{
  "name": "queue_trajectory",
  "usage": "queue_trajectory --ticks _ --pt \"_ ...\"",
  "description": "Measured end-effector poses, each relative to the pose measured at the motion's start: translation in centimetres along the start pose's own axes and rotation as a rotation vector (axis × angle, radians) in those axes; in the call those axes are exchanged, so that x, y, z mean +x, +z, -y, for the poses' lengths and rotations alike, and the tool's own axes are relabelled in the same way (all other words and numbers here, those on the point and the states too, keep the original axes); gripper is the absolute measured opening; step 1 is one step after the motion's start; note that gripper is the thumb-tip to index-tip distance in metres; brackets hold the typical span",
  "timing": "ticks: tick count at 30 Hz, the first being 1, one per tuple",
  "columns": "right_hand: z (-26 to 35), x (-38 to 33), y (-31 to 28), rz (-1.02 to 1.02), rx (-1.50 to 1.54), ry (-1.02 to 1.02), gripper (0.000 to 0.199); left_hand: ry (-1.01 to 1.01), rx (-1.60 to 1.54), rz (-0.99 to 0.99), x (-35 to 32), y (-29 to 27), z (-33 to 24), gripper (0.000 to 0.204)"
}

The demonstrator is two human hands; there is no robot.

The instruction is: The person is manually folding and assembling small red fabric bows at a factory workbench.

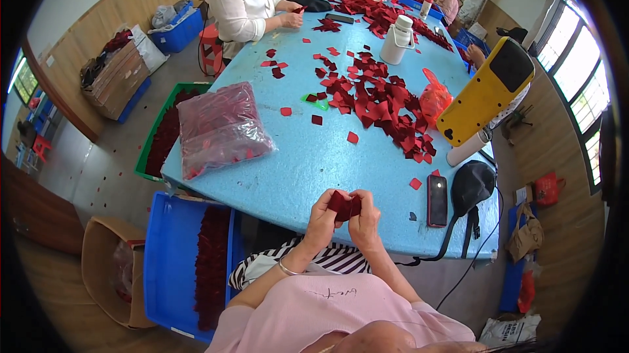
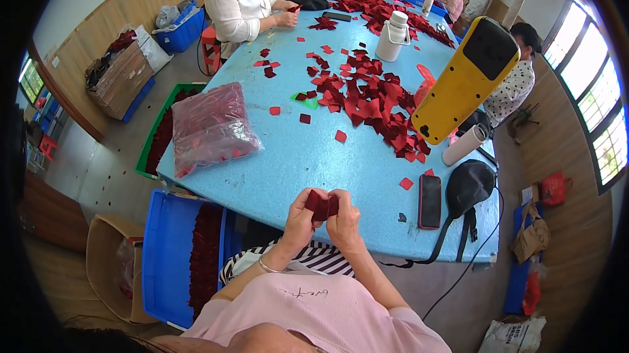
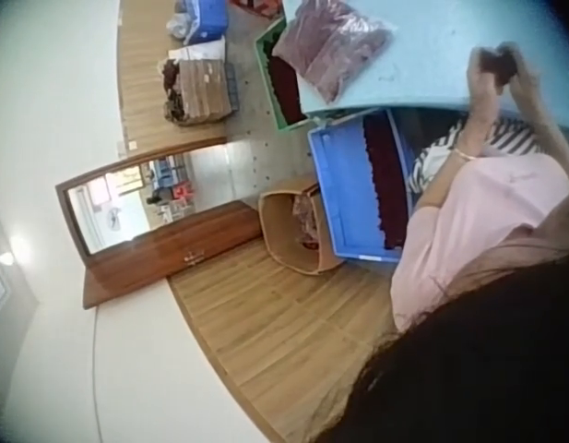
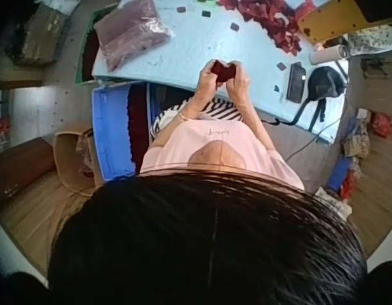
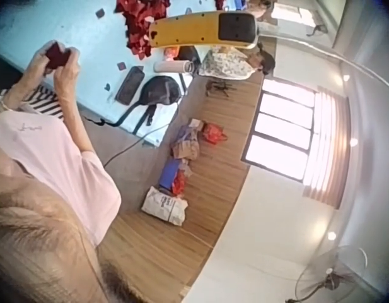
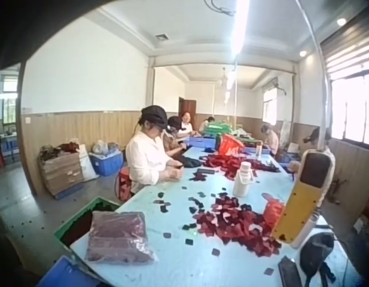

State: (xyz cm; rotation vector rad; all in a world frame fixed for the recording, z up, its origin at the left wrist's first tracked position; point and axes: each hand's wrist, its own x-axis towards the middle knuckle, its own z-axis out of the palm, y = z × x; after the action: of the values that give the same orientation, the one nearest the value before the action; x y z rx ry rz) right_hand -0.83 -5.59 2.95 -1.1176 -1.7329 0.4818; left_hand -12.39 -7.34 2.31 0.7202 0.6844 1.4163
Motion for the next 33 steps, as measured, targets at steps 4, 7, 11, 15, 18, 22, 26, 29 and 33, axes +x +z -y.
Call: queue_trajectory --ticks 4,7,11,15,18,22,26,29,33 --pt "0.2 -0.2 1.7 0.056 0.02 0.019 0.03 0.017 0.012 -0.115 -0.7 -1.1 -0.3 0.016" --pt "0.9 1.5 4.5 0.128 0.062 -0.001 0.035 0.051 0.118 -0.274 -0.4 -3.2 -2.0 0.02" --pt "3.8 4.1 11.5 0.256 0.224 0.036 0.045 0.163 0.113 -0.371 0.7 -9.0 -6.0 0.054" --pt "4.0 11.4 17.6 0.406 0.247 -0.03 0.045 0.229 0.02 -0.517 5.2 -10.9 -11.8 0.059" --pt "4.3 11.0 16.2 0.384 0.296 -0.112 0.044 0.195 -0.005 -0.566 4.4 -9.2 -12.3 0.064" --pt "5.6 7.5 11.6 0.277 0.243 0.082 0.038 0.238 0.209 -0.446 2.6 -7.1 -10.2 0.026" --pt "2.2 6.1 8.4 0.09 0.164 0.146 0.03 0.124 0.248 -0.308 4.2 -4.9 -6.3 0.018" --pt "0.8 5.9 6.2 0.017 0.043 0.123 0.022 0.105 0.154 -0.247 4.8 -3.1 -4.1 0.018" --pt "0.1 4.9 2.8 -0.034 0.089 0.179 0.01 0.059 0.108 -0.227 4.3 -0.1 -2.5 0.019"
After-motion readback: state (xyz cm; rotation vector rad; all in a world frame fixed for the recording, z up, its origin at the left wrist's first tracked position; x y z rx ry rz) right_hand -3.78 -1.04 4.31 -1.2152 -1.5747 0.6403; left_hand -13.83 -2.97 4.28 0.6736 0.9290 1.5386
